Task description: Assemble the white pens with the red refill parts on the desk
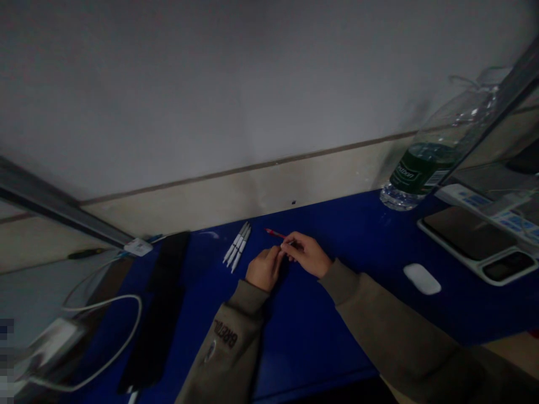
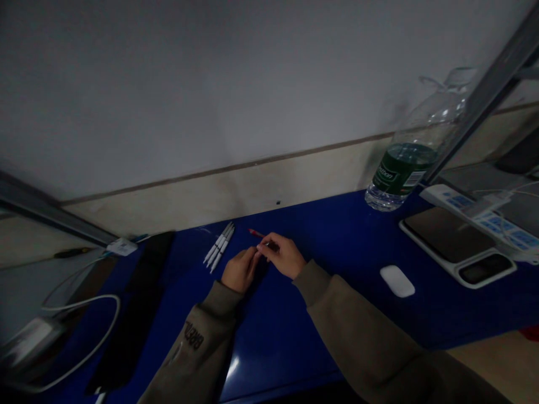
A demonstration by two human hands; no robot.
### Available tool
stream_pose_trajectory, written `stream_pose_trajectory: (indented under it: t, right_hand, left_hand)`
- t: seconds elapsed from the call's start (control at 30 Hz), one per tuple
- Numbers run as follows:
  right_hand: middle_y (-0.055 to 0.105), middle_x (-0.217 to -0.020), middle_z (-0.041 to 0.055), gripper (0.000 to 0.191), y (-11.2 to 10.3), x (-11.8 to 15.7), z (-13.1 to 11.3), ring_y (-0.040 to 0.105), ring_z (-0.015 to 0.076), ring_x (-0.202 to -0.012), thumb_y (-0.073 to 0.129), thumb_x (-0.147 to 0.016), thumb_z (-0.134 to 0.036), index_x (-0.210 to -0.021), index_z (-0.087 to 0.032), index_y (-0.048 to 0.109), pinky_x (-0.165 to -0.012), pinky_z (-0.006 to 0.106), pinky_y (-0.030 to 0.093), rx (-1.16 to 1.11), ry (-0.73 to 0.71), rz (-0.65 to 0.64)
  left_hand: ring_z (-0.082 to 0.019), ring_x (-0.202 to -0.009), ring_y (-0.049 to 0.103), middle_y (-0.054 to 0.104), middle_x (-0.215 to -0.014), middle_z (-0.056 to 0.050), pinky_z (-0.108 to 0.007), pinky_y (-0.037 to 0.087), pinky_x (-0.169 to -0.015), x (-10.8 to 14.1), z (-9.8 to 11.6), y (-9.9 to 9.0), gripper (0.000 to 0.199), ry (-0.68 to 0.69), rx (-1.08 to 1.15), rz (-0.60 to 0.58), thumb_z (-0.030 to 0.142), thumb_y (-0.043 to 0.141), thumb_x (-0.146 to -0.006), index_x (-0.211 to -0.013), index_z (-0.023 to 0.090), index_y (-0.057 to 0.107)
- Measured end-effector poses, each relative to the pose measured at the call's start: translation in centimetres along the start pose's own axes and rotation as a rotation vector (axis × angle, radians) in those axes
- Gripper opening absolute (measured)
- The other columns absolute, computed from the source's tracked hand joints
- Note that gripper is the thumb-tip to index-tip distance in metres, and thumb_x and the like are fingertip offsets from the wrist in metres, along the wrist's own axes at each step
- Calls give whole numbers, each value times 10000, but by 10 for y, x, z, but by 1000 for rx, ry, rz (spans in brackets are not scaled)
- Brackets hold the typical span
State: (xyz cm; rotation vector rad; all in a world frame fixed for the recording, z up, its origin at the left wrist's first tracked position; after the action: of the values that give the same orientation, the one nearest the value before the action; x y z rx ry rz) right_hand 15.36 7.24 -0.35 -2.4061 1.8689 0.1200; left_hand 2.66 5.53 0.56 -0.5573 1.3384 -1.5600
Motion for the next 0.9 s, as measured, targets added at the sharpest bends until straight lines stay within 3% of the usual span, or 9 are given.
stream_pose_trajectory:
  t: [0.17, 0.27, 0.5, 0.7, 0.83, 0.9]
  right_hand:
    - [581, -613, -21, 288, -7, 0, 3, 554, 124, -569, 588, -826, -467, -736, -197, 550, -557, 246, 445, 170, -17, 76]
    - [540, -552, -28, 350, -8, 0, 3, 526, 122, -540, 573, -829, -505, -669, -195, 538, -529, 241, 418, 251, -12, 94]
    - [602, -674, -14, 261, -3, -1, 4, 575, 124, -563, 567, -842, -458, -878, -199, 571, -555, 250, 457, 64, -17, 34]
    - [553, -568, -21, 320, -8, -1, 0, 546, 122, -548, 566, -839, -479, -700, -192, 551, -556, 245, 437, 184, -15, 90]
    - [612, -696, -6, 251, -3, -1, 1, 576, 119, -577, 572, -845, -433, -905, -189, 581, -568, 247, 463, 21, -19, 24]
    - [613, -695, -4, 246, -2, -1, 3, 585, 122, -589, 573, -846, -425, -908, -187, 581, -575, 250, 465, 6, -21, 16]
  left_hand:
    - [-165, -773, 617, 629, -877, -70, -261, 471, -688, 1, 3, -4, 288, 6, 109, 24, 400, 407, -942, -1105, 184, 504]
    - [-161, -718, 603, 615, -817, -59, -257, 462, -653, 2, 1, -1, 287, 10, 70, 15, 413, 406, -941, -1055, 184, 536]
    - [-164, -759, 610, 631, -834, -72, -274, 470, -703, 0, -1, -1, 311, -14, 64, 22, 327, 296, -979, -1019, 171, 563]
    - [-158, -808, 622, 632, -900, -66, -262, 485, -727, 1, 1, -3, 282, 7, 132, 37, 362, 390, -953, -1141, 189, 510]
    - [-144, -755, 617, 624, -814, -51, -258, 489, -715, 0, -2, 0, 292, -3, 91, 36, 310, 297, -978, -1028, 186, 557]
    - [-144, -751, 619, 624, -802, -47, -260, 493, -719, 0, -3, -1, 290, -11, 93, 48, 313, 297, -978, -1005, 190, 559]
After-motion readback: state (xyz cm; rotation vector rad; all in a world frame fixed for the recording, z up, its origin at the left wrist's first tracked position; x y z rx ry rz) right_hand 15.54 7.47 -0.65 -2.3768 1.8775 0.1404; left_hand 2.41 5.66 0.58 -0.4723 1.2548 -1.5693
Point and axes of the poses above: each hand's wrist, its own x-axis away from the middle knuckle, its own y-axis out of the palm, z = x × y, the point moved 6 cm from there along -x, towards the middle knuckle
